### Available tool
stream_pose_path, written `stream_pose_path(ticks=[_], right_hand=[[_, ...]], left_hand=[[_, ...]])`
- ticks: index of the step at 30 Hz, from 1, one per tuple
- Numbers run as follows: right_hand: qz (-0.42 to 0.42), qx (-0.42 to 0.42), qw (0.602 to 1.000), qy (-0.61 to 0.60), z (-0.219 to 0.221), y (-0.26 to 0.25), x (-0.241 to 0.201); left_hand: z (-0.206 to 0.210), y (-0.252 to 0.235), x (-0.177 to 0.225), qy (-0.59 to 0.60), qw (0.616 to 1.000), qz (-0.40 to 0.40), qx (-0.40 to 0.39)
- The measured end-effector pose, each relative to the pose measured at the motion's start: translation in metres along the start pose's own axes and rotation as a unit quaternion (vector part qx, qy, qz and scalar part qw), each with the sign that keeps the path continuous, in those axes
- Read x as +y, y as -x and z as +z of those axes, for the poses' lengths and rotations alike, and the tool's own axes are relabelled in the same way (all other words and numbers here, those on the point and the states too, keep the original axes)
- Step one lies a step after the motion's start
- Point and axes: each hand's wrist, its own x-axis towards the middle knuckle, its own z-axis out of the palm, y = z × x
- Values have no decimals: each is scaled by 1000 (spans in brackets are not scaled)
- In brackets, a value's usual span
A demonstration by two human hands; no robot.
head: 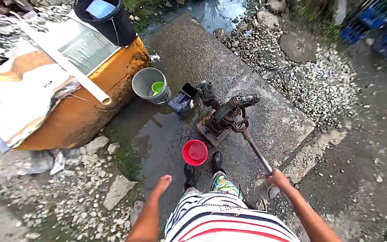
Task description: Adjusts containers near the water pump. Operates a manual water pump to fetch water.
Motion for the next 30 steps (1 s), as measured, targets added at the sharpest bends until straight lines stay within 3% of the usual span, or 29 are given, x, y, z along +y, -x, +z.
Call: stream_pose_path(ticks=[5, 9, 13, 17, 23, 27, 30], right_hand=[[3, 99, 980, 172, -100, 139, -62], [14, 98, 970, 220, -124, 161, -105], [21, 62, 986, 150, -95, 112, -70], [44, 82, 991, 99, -59, 47, -26], [-27, 84, 986, 141, -74, -53, 11], [-72, 79, 987, 121, -47, -113, 18], [-25, 54, 995, 81, -21, -143, 4]], left_hand=[[-15, -12, -13, 58, 998, -5, 8], [-18, -14, 0, 69, 998, -9, 8], [-8, -17, 21, 79, 997, 5, 1], [8, -12, 41, 55, 998, 10, -8], [21, 0, 63, -13, 1000, 7, 5], [21, 12, 79, -20, 999, 38, 23], [22, 23, 85, -27, 997, 61, 24]])
